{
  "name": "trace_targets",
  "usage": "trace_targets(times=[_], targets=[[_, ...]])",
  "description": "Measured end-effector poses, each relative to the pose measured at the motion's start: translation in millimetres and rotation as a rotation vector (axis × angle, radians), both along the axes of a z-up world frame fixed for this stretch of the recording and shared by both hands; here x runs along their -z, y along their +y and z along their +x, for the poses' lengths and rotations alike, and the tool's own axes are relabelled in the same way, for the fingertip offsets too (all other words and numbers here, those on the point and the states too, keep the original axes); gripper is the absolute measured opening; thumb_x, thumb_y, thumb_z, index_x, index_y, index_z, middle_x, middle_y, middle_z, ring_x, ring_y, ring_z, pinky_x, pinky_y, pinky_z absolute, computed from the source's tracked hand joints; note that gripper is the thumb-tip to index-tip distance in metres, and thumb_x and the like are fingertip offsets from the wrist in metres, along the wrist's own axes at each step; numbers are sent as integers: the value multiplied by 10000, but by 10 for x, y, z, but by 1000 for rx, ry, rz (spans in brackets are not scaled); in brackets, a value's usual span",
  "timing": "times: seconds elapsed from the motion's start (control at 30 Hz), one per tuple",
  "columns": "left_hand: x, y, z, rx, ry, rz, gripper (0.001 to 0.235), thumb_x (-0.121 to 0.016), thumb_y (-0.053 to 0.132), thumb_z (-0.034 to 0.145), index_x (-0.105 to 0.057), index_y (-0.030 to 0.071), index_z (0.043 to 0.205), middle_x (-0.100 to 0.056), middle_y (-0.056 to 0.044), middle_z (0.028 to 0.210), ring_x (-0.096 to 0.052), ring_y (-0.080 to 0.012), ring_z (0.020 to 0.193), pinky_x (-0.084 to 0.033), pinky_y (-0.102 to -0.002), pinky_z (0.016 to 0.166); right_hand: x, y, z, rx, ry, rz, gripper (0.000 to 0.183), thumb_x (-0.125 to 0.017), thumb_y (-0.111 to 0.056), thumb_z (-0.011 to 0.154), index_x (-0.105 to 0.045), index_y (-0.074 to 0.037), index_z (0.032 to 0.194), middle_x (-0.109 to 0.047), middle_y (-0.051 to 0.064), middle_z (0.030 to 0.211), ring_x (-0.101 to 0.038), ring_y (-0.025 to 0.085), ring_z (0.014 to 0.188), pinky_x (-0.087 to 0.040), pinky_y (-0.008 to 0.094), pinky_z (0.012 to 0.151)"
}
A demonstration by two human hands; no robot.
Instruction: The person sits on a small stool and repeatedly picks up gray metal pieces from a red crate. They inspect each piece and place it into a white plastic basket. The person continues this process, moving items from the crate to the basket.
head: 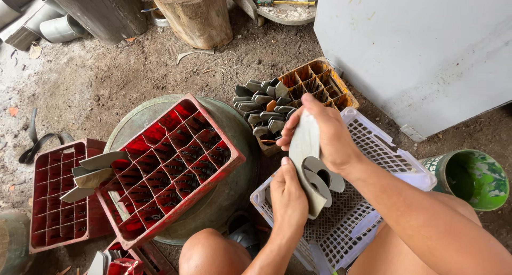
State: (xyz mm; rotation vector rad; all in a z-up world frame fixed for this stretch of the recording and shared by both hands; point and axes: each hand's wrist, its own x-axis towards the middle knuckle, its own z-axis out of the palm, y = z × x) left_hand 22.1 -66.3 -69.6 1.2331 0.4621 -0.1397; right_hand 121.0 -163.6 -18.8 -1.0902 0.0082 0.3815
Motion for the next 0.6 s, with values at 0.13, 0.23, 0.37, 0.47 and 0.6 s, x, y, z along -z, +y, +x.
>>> trace_targets(times=[0.13, 0.23, 0.37, 0.47, 0.6], targets=[[-169, 56, -25, -43, 112, -451, 606, -294, 512, 1044, -559, 32, 787, -597, -103, 629, -615, -238, 544, -544, -380, 548, -38, -31, 1, 65, -28, -1, 679, -425, -576, 1053, -620, 5, 760, -648, 160, 675, -724, 319, 637, -628, 451, 633], [-227, 52, -55, -5, 170, -659, 736, -200, 679, 1014, -531, 65, 778, -541, -101, 608, -588, -265, 553, -529, -418, 582, 33, -24, -16, 65, -11, -25, 713, -370, -619, 1031, -615, -12, 748, -638, 161, 667, -727, 327, 620, -632, 459, 601], [-222, -1, -59, 11, 103, -796, 832, -159, 770, 986, -488, 47, 739, -501, -101, 600, -600, -299, 596, -548, -462, 662, 87, -2, 13, 23, -38, 31, 750, -348, -654, 1033, -594, -13, 730, -622, 168, 648, -702, 331, 584, -616, 472, 583], [-166, -9, -71, 8, 58, -832, 847, -143, 790, 964, -490, 49, 744, -467, -96, 574, -558, -283, 564, -568, -476, 690, 137, 32, 53, 21, -2, 71, 747, -349, -650, 1040, -579, -16, 717, -601, 154, 645, -684, 328, 566, -609, 487, 569], [-100, 2, -83, 19, -61, -808, 810, -179, 781, 1032, -459, 78, 742, -440, -68, 575, -526, -252, 545, -522, -455, 621, 233, 81, 74, -17, 63, 136, 738, -343, -642, 1044, -566, -27, 703, -596, 148, 648, -674, 327, 557, -604, 490, 565]])
